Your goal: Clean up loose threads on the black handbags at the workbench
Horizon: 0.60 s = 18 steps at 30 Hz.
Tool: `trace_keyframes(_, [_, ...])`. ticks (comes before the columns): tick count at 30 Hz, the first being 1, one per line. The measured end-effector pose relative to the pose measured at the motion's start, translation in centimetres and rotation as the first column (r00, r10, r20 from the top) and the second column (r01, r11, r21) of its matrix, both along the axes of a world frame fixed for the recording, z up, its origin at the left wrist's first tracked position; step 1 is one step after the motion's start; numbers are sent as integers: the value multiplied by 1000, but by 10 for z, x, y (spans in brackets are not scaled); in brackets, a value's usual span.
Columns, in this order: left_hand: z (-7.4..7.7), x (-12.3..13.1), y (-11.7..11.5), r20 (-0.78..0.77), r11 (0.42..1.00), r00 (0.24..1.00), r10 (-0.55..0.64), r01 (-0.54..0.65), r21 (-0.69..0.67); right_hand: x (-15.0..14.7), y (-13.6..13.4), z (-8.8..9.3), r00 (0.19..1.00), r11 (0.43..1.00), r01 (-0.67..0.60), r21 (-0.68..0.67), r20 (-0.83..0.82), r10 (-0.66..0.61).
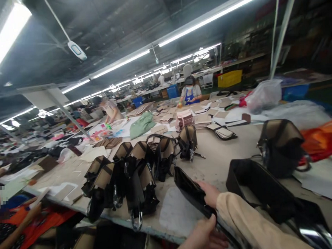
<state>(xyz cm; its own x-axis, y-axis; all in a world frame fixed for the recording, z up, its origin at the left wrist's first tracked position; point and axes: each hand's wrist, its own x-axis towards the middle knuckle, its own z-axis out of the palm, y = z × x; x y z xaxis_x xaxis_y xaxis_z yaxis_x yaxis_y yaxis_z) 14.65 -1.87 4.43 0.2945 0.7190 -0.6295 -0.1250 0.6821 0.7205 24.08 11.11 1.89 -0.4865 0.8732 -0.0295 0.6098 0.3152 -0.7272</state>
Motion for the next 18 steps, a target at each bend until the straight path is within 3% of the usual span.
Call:
trace_keyframes(2, [11,-10,2,-166,971,960,-224,235,48,5,4,3,998,999,46,3,-31,-46])
trace_keyframes(3, [20,-18,8,-339,939,906,-253,314,138,7,5,4,997,998,56,6,-52,-55])
trace_keyframes(5, [40,-38,26,-628,810,775,-74,414,416,10,6,5,992,999,37,17,-118,-35])
trace_keyframes(8, [67,-72,66,-724,571,639,260,503,649,12,8,3,985,1000,18,20,-174,-14])
trace_keyframes(10, [76,-89,93,-748,425,578,326,617,662,12,10,0,982,999,34,13,-184,-31])
trace_keyframes(13, [74,-101,123,-815,254,477,329,787,562,11,14,-4,978,999,49,-5,-202,-49])
trace_keyframes(15, [68,-103,135,-845,178,424,326,850,495,11,16,-6,975,998,54,-17,-216,-56])
trace_keyframes(18, [60,-102,146,-866,119,388,314,889,442,12,15,-5,969,998,67,-18,-238,-69])
